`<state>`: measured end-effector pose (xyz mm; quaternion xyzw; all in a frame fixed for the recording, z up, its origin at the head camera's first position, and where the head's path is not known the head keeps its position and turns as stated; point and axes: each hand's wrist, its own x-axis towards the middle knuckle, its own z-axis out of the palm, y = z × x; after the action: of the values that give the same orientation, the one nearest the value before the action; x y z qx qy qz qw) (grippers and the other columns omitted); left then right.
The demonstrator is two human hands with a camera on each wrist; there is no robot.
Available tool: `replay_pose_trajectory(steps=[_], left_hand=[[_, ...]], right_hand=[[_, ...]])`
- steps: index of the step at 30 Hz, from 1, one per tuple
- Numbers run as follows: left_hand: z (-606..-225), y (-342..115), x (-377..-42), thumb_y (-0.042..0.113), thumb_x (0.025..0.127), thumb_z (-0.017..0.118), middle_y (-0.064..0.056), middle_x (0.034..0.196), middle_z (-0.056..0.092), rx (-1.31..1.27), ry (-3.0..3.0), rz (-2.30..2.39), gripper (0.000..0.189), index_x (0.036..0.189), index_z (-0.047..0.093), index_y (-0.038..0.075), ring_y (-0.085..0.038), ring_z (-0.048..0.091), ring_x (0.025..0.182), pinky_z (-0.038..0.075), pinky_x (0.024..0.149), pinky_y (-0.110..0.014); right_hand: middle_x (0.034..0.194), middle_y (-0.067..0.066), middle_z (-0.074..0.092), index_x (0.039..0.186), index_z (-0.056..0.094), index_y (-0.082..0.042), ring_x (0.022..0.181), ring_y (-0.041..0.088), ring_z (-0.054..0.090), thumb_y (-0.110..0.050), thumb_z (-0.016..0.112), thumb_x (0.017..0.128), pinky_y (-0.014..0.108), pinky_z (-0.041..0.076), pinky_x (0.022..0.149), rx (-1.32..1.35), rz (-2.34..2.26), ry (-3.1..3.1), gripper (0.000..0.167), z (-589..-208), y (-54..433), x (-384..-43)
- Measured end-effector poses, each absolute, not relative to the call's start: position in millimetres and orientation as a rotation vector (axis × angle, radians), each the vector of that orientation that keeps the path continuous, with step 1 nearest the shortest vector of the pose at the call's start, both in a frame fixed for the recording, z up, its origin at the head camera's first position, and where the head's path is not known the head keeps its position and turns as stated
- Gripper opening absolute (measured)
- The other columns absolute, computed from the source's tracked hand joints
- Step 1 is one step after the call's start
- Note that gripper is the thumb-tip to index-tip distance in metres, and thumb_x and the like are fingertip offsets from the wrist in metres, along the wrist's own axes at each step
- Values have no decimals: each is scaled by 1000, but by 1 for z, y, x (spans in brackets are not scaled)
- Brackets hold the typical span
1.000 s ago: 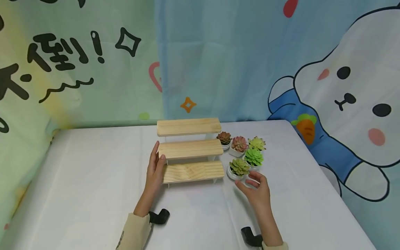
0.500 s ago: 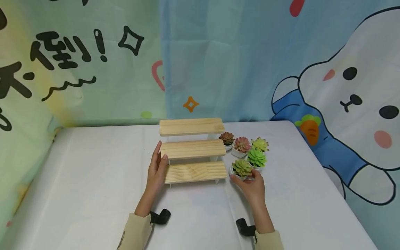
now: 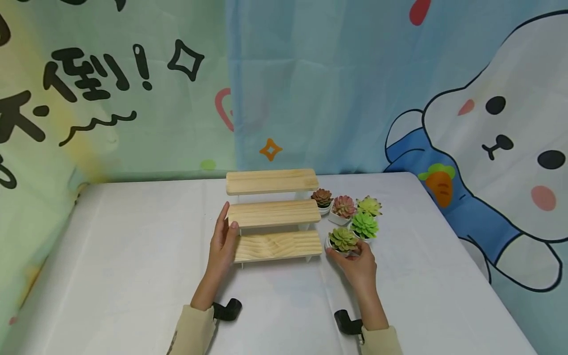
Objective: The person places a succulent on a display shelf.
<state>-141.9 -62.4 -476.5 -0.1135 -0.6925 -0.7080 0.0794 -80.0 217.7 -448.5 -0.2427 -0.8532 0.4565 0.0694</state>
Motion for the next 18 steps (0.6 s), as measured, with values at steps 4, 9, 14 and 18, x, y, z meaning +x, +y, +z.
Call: replay_pose_trajectory(steps=[4, 9, 14, 18], left_hand=[[-477, -63, -142, 17, 106, 41, -15, 161, 20, -335, -2077, -2114, 52, 155, 24, 6, -36, 16, 147, 16, 119, -47], [-476, -62, -143, 16, 106, 42, -15, 161, 20, -339, -2068, -2108, 52, 154, 25, 6, -34, 15, 148, 16, 119, -46], [-477, -63, -142, 16, 106, 40, -16, 161, 19, -332, -2079, -2118, 52, 155, 24, 7, -37, 15, 147, 17, 118, -50], [-477, -63, -143, 16, 107, 40, -15, 161, 18, -339, -2083, -2126, 52, 155, 23, 7, -38, 15, 147, 17, 118, -51]], right_hand=[[119, 30, 54, 139, 38, 13, 83, 22, 56, -23, 78, 84, 26, 44, 67, -748, 1376, -2566, 77, -449, 218, -81], [119, 30, 55, 141, 36, 13, 76, 11, 49, -20, 77, 84, 23, 42, 64, -744, 1405, -2561, 78, -450, 219, -81], [118, 29, 57, 140, 37, 12, 80, 11, 49, -21, 78, 84, 22, 42, 66, -735, 1424, -2559, 77, -449, 218, -76], [115, 25, 57, 140, 39, 9, 84, 12, 51, -22, 79, 83, 19, 44, 67, -713, 1458, -2510, 76, -444, 216, -73]])
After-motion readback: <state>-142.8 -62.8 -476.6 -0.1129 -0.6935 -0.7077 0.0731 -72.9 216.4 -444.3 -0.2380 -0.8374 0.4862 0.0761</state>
